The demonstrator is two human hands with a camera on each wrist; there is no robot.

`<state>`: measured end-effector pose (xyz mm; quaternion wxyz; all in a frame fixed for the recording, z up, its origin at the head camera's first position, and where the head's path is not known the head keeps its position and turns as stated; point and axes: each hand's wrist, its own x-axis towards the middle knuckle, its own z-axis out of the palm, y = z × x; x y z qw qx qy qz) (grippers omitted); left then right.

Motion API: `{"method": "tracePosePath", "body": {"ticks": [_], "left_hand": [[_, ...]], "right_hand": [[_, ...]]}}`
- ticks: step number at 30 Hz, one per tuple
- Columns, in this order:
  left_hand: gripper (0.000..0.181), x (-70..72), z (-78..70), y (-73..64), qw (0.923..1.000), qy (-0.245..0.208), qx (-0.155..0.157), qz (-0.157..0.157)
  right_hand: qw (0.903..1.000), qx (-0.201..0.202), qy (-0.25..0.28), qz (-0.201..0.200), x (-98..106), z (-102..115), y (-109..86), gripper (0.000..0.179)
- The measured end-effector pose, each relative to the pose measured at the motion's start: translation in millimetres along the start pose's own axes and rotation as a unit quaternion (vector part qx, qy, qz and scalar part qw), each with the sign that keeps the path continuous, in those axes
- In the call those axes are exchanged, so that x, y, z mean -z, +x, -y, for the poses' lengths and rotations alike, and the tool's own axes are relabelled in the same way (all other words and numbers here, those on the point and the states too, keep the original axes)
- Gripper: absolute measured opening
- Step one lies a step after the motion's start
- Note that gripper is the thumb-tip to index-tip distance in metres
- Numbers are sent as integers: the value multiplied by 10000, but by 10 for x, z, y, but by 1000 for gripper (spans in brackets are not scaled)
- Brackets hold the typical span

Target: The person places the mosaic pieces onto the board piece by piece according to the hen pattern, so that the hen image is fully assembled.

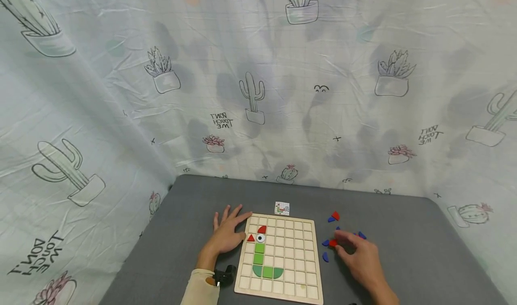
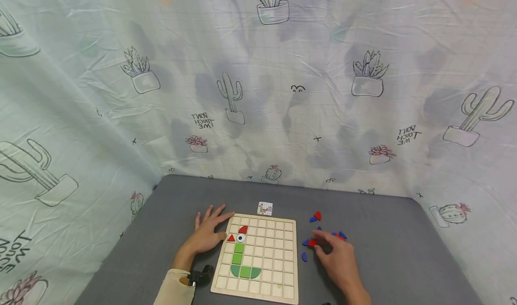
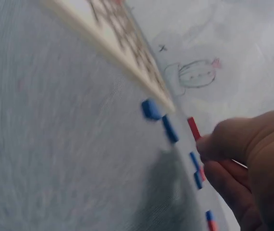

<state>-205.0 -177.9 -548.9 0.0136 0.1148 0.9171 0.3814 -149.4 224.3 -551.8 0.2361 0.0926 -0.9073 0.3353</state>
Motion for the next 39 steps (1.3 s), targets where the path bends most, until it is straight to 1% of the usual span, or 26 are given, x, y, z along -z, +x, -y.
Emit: {"method": "tracePosePath", "body": {"ticks": [5, 9, 13, 15, 19, 21, 22, 25, 27, 30, 35, 37, 39], "left_hand": [[65, -5, 17, 4, 10000, 21, -21, 34], [65, -12, 14, 1, 10000, 5, -34, 77], [65, -4, -3, -7, 10000, -40, -55, 64], [65, -1, -3, -4, 10000, -29, -50, 54], [65, 2, 5, 1, 10000, 32, -41, 27], [64, 5, 12, 4, 10000, 59, -38, 14], [64, 6, 16, 7, 10000, 75, -27, 13], [64, 5, 32, 11, 10000, 53, -42, 10], [64, -1, 41, 8, 10000, 48, -35, 38], [64, -11, 41, 0, 10000, 23, 1, 75], [65, -18, 34, 2, 10000, -31, -7, 34], [65, -20, 39, 7, 10000, -12, -12, 11], [65, -19, 44, 10, 10000, 10, -8, -3]], "right_hand": [[9974, -124, 293, 649, 74, 92, 6, 41], [9945, -179, 232, 1006, 149, 52, -34, 42], [9916, -275, 173, 1255, 246, 12, -129, 44], [9926, -255, 40, 1183, 276, 11, -181, 44], [9954, -275, -308, 861, 261, 45, -255, 40], [9945, -408, -446, 858, 218, 78, -271, 39], [9934, -481, -484, 926, 195, 98, -275, 38], [9906, -627, -434, 1132, 135, 150, -289, 39], [9907, -625, -435, 1125, 114, 173, -302, 40], [9933, -559, -457, 906, 110, 171, -337, 43], [9970, -387, -444, 495, 126, 142, -401, 46], [9976, -391, -346, 455, 128, 167, -408, 46], [9977, -434, -187, 496, 130, 232, -399, 45]]}}
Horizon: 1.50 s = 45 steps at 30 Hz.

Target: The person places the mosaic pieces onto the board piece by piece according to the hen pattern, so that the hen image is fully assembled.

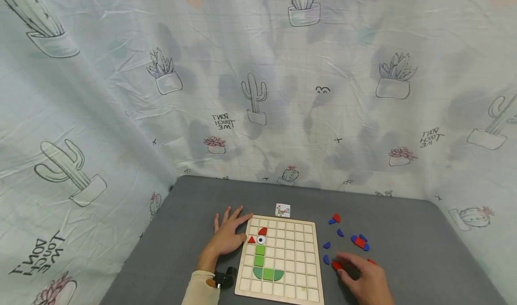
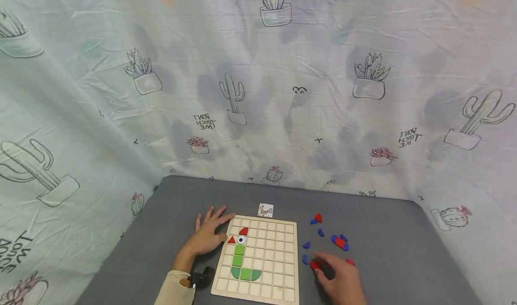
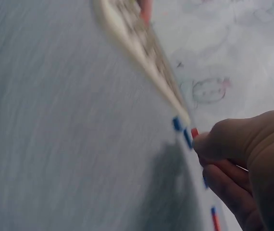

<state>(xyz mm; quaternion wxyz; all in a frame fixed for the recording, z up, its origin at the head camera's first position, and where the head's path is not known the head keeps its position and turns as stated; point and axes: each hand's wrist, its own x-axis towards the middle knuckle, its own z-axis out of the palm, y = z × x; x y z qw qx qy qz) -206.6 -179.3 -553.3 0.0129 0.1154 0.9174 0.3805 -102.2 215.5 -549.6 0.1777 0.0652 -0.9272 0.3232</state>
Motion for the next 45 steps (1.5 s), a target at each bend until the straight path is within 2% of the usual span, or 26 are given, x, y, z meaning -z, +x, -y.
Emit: {"method": "tracePosePath", "body": {"ticks": [3, 6, 8, 13, 15, 18, 21, 24, 27, 35, 40, 45], "left_hand": [[64, 11, 5, 1, 10000, 31, 4, 2], [64, 21, 7, 5, 10000, 29, -1, 8], [64, 27, 4, 6, 10000, 27, -17, 3], [64, 31, -19, -13, 10000, 5, -28, 34], [64, 30, -30, -21, 10000, -9, -30, 72], [64, 19, -31, -36, 9999, -39, -73, 81], [64, 17, -26, -36, 9999, -30, -102, 45], [64, 17, -14, -37, 10000, -7, -85, 20], [63, 20, -12, -38, 10000, 1, -49, 37], [64, 38, -31, -9, 9999, 18, -114, 18], [64, 40, -35, -8, 10000, -4, -93, 29], [64, 25, -21, -12, 10000, 4, -75, 20]], "right_hand": [[9987, -134, 439, 224, -15, 145, 39, 40], [9942, -68, 935, 534, -70, 290, 94, 38], [9904, 151, 1198, 678, -135, 373, 130, 36], [9771, 1171, 1571, 835, -355, 532, 189, 30], [9713, 1382, 1683, 961, -440, 592, 201, 29], [9670, 1311, 1795, 1247, -550, 681, 203, 27], [9650, 1018, 1850, 1553, -655, 762, 220, 27], [9629, 910, 1828, 1766, -762, 829, 246, 27], [9625, 1062, 1803, 1728, -861, 899, 273, 25], [9718, 1658, 1194, 1176, -975, 1030, 316, 29], [9732, 1722, 1125, 1033, -987, 1046, 319, 31], [9713, 1665, 1261, 1141, -1011, 1035, 303, 29]]}}
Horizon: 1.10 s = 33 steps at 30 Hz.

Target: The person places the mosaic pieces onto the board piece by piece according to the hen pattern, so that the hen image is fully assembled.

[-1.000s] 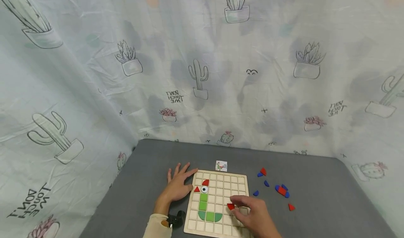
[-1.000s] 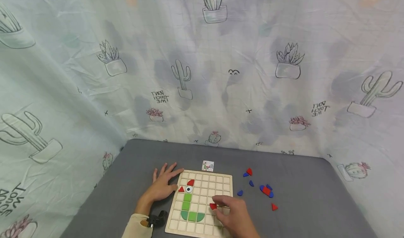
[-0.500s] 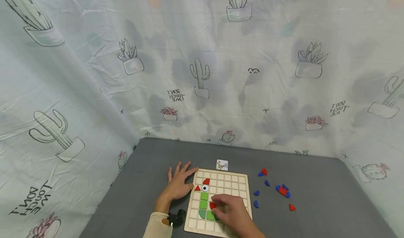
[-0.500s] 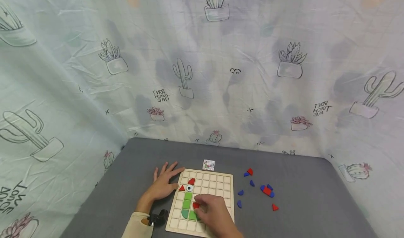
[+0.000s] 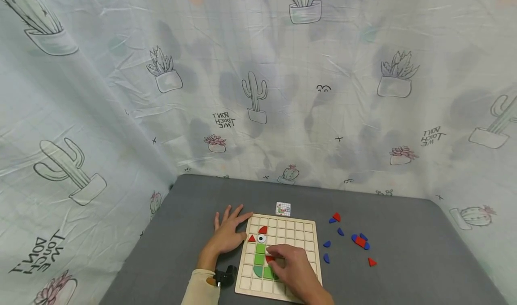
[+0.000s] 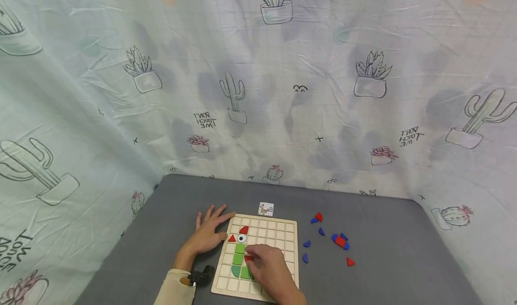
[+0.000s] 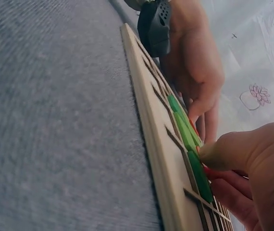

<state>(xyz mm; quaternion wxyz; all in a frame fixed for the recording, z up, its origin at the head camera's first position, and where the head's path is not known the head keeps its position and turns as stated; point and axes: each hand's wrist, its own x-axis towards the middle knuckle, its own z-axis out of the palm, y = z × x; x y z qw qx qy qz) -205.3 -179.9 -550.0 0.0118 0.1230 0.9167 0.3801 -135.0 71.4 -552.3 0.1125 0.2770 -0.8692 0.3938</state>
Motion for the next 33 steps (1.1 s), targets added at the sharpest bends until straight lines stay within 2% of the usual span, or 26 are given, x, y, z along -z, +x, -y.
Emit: {"method": "tracePosePath", "body": {"ticks": [6, 11, 16, 20, 22, 24, 27, 29, 33], "left_hand": [[64, 1, 1, 3, 10000, 5, 2, 9], [64, -2, 3, 3, 10000, -20, -30, 26], [65, 5, 9, -1, 9999, -108, -60, 44], [65, 11, 13, -4, 9998, -154, -54, 62], [65, 14, 13, -2, 9999, -133, -38, 68], [65, 15, 16, 1, 9999, -88, -33, 54], [65, 13, 21, 8, 10000, -26, -8, 45], [65, 11, 23, 7, 10000, -26, -14, 47], [64, 3, 25, 0, 10000, -26, 10, 90]], "right_hand": [[9998, -179, 12, 122, -4, -7, -3, 30], [9999, -77, 88, -43, 51, -20, -39, 29], [9990, -162, 319, -264, 223, -95, -137, 30], [9982, -246, 301, -463, 426, -216, -275, 32], [9971, -426, 244, -589, 543, -278, -356, 33], [9940, -810, 220, -703, 662, -337, -430, 34], [9839, -1580, 162, -825, 854, -413, -550, 34], [9766, -1949, 67, -912, 985, -472, -635, 35], [9670, -2155, -503, -1261, 1226, -631, -835, 36]]}}
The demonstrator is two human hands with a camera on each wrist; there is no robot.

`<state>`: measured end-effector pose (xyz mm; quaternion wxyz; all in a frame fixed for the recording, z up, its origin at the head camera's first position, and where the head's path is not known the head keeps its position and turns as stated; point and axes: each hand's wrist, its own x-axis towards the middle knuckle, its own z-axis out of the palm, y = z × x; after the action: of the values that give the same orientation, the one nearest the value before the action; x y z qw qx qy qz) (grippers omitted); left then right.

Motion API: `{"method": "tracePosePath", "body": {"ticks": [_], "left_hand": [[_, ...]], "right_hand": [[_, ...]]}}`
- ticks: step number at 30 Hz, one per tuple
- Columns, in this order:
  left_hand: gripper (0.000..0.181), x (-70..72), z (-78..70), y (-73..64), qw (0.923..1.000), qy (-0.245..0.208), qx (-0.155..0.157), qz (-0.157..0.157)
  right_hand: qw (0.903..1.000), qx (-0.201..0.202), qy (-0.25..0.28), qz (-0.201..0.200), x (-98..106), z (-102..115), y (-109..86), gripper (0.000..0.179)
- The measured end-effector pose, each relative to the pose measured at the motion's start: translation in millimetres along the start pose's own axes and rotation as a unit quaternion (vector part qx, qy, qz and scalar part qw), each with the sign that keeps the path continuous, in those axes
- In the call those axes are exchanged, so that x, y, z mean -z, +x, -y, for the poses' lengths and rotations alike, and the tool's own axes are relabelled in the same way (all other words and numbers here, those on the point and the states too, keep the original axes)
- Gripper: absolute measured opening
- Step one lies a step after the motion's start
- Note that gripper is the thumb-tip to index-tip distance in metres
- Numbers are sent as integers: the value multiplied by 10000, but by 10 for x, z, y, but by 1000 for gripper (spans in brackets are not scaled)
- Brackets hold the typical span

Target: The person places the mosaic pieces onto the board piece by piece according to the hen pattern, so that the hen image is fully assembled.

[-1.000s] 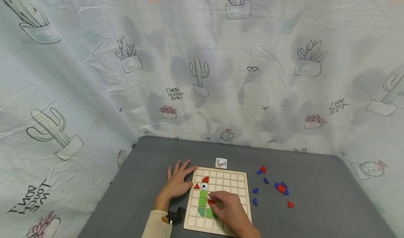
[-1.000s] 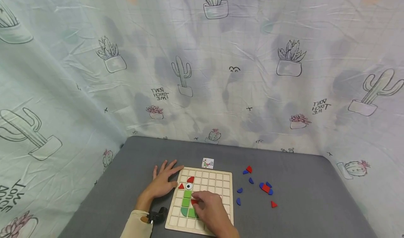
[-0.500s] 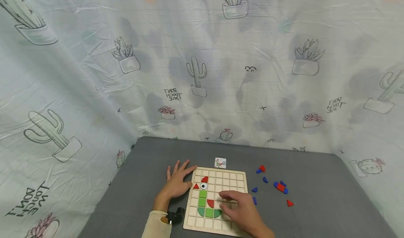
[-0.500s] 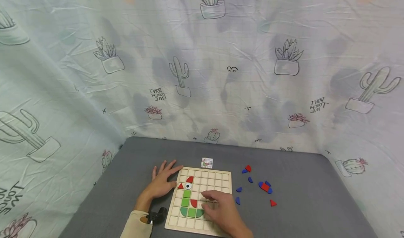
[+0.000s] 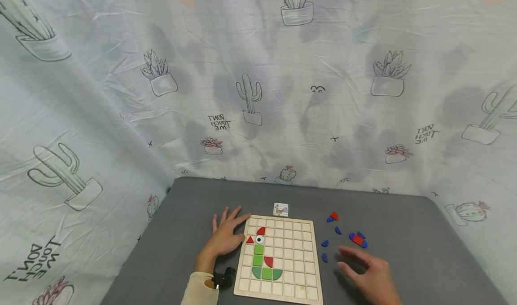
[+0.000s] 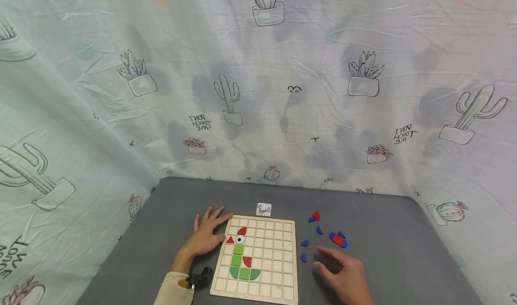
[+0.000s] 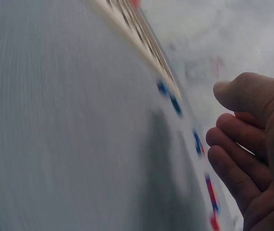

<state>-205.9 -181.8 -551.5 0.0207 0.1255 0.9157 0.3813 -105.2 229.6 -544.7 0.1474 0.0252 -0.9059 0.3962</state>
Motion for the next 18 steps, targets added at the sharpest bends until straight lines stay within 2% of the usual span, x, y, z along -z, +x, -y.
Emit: {"method": "tracePosePath", "body": {"ticks": [4, 9, 12, 18], "left_hand": [[64, -11, 1, -11, 10000, 4, 2, 13], [64, -7, -13, -7, 10000, -46, -59, -36], [64, -5, -11, -7, 10000, -37, -40, -24], [65, -7, -18, -11, 10000, -18, -12, -26]], "right_hand": [[9971, -176, -493, -551, 198, -259, -34, 37], [9918, -323, -892, -858, 381, -505, -9, 37], [9900, -302, -1065, -874, 451, -603, 36, 38], [9899, -332, -1297, -460, 517, -664, 181, 43]]}}
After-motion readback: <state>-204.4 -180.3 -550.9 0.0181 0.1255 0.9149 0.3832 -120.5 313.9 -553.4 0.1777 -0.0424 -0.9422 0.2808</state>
